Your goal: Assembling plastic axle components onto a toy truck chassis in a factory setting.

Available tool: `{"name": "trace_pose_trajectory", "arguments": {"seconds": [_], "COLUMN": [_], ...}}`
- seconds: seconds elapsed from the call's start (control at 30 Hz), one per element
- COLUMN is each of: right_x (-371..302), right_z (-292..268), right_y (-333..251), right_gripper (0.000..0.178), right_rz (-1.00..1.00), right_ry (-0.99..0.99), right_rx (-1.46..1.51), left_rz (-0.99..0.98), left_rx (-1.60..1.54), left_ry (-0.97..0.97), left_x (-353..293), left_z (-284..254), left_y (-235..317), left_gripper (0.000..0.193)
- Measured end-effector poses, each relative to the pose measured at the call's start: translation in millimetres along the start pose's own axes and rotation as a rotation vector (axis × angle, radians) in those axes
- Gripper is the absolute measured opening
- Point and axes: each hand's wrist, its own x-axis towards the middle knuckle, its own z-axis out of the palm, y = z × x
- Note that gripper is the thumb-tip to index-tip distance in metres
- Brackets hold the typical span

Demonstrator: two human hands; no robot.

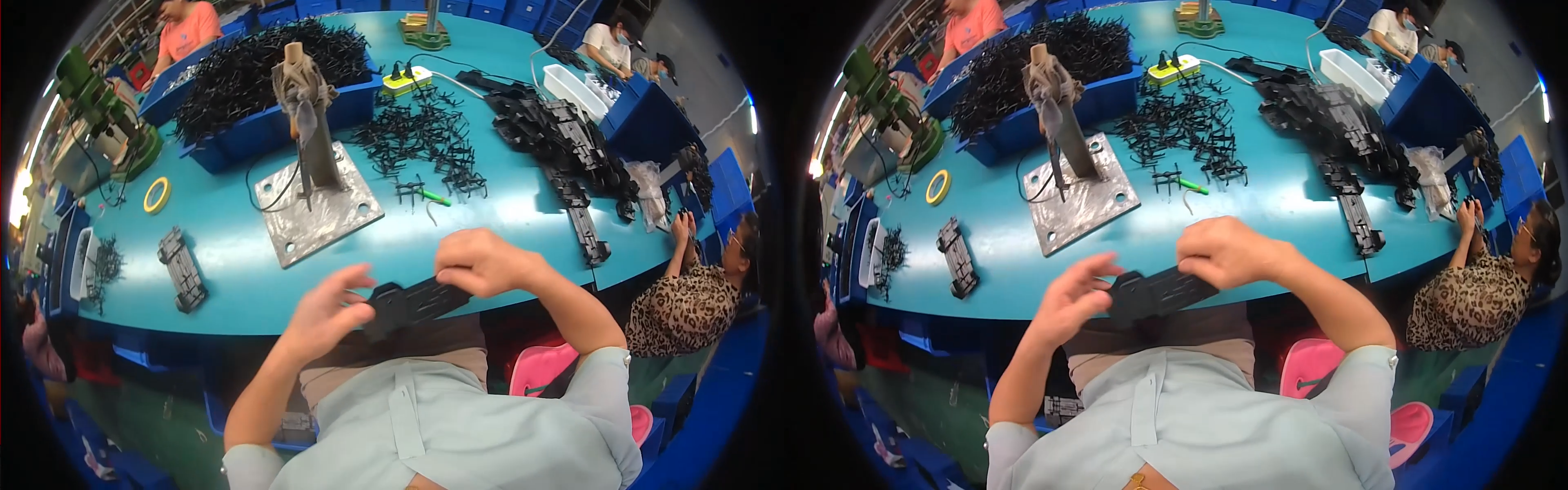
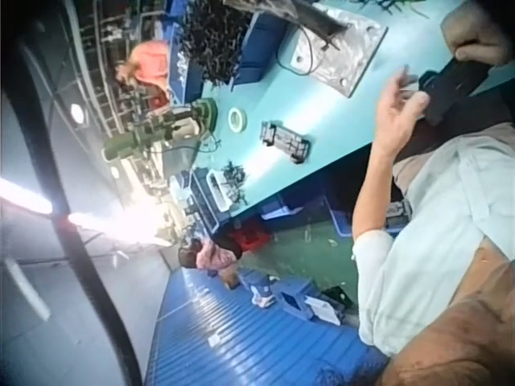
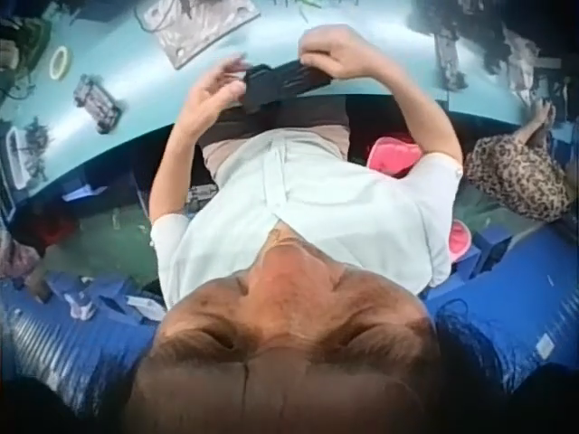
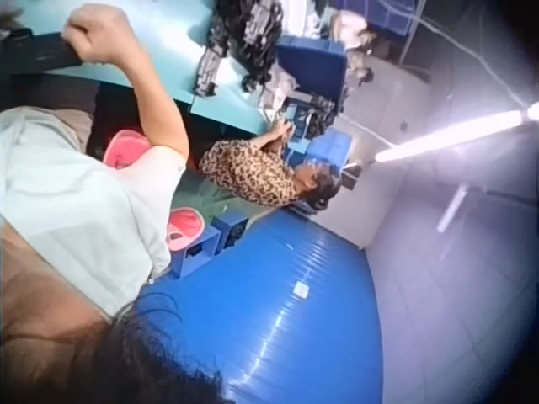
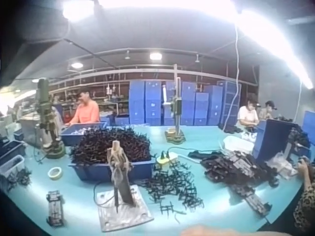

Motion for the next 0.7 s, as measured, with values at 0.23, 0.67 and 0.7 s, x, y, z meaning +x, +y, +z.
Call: {"name": "trace_pose_trajectory", "arguments": {"seconds": [0.23, 0.67, 0.7], "right_x": [35.0, 71.4, 71.2], "right_z": [15.3, 0.4, 0.3], "right_y": [22.0, 106.0, 100.9], "right_gripper": [0.011, 0.033, 0.033], "right_rz": [-0.131, -0.055, -0.059], "right_ry": [0.24, 0.374, 0.365], "right_rx": [-0.055, -0.597, -0.594], "left_rz": [-0.212, -0.211, -0.211], "left_rx": [-0.363, -0.788, -0.795], "left_ry": [0.111, 0.394, 0.402], "left_x": [-18.0, -60.4, -61.2], "left_z": [14.9, 21.4, 21.4], "left_y": [-38.2, -60.4, -60.6], "left_gripper": [0.025, 0.02, 0.02]}}
